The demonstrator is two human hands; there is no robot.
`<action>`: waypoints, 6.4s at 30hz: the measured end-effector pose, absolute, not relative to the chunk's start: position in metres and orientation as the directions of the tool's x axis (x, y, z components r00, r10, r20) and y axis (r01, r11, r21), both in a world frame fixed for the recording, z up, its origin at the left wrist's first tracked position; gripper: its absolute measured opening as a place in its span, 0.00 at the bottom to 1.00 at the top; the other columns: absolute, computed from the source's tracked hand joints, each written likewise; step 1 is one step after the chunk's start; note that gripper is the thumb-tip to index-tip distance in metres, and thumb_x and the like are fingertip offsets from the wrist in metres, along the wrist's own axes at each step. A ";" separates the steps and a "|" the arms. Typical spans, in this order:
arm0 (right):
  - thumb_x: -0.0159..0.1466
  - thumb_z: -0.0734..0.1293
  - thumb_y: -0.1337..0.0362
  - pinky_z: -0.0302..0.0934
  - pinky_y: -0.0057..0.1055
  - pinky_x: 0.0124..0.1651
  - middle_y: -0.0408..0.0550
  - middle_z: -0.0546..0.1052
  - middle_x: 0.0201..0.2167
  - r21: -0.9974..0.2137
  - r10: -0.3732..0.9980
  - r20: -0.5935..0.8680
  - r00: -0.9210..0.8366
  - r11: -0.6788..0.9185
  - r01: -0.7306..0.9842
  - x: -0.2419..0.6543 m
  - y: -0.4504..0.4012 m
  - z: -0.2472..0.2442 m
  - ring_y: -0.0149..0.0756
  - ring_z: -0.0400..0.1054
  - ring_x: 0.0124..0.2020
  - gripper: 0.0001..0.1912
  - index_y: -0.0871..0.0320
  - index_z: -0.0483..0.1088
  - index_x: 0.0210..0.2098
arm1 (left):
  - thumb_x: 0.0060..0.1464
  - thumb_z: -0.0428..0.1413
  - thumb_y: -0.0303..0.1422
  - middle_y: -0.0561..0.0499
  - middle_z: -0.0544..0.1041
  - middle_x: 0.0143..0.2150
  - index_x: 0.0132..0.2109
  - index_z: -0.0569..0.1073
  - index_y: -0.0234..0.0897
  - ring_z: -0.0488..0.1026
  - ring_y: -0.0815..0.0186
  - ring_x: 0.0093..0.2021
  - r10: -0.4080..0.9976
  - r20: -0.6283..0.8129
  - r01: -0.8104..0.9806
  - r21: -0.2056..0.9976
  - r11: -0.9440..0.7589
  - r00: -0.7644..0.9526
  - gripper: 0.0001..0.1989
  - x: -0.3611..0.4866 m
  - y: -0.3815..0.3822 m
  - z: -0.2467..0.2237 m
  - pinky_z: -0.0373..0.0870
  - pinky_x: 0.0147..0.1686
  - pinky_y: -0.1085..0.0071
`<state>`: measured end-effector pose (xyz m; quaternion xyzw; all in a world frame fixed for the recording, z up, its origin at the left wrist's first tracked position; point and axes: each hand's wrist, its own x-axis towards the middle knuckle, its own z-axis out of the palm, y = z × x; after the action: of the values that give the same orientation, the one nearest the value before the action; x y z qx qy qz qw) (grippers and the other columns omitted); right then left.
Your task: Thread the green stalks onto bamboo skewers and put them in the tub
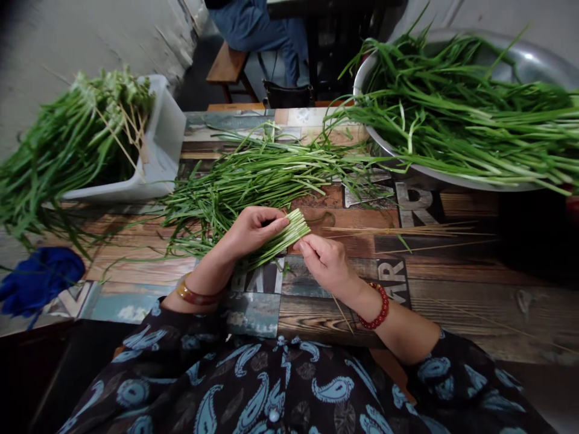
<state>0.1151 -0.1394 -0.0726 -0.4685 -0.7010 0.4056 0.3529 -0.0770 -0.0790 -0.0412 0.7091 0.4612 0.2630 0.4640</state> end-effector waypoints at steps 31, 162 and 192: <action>0.67 0.59 0.66 0.60 0.26 0.33 0.43 0.75 0.23 -0.868 0.922 0.246 -0.300 0.347 0.355 0.115 -0.136 -0.076 0.29 0.67 0.24 0.13 0.58 0.73 0.31 | 0.52 0.55 0.26 0.48 0.77 0.35 0.32 0.74 0.34 0.71 0.64 0.38 0.781 0.376 0.620 0.474 -0.625 0.499 0.03 -0.065 -0.023 -0.036 0.65 0.43 0.67; 0.67 0.60 0.66 0.63 0.27 0.30 0.42 0.74 0.20 -0.836 0.909 0.220 -0.355 0.363 0.412 0.119 -0.142 -0.067 0.30 0.68 0.22 0.12 0.57 0.75 0.34 | 0.51 0.61 0.35 0.50 0.77 0.29 0.36 0.81 0.33 0.68 0.71 0.28 0.960 0.036 0.248 0.963 -0.108 0.279 0.10 -0.087 -0.068 -0.040 0.63 0.29 0.74; 0.68 0.59 0.64 0.58 0.26 0.25 0.39 0.67 0.15 -0.879 0.940 0.139 -0.310 0.261 0.399 0.116 -0.142 -0.069 0.30 0.65 0.20 0.13 0.58 0.74 0.34 | 0.53 0.59 0.29 0.50 0.77 0.30 0.33 0.80 0.33 0.72 0.70 0.31 0.934 0.243 0.373 0.867 -0.330 0.260 0.05 -0.085 -0.077 -0.045 0.66 0.33 0.74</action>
<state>0.1161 -0.1419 -0.0692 -0.4703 -0.7121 0.3849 0.3516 -0.0853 -0.0774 -0.0455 0.7113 0.4593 0.3986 0.3524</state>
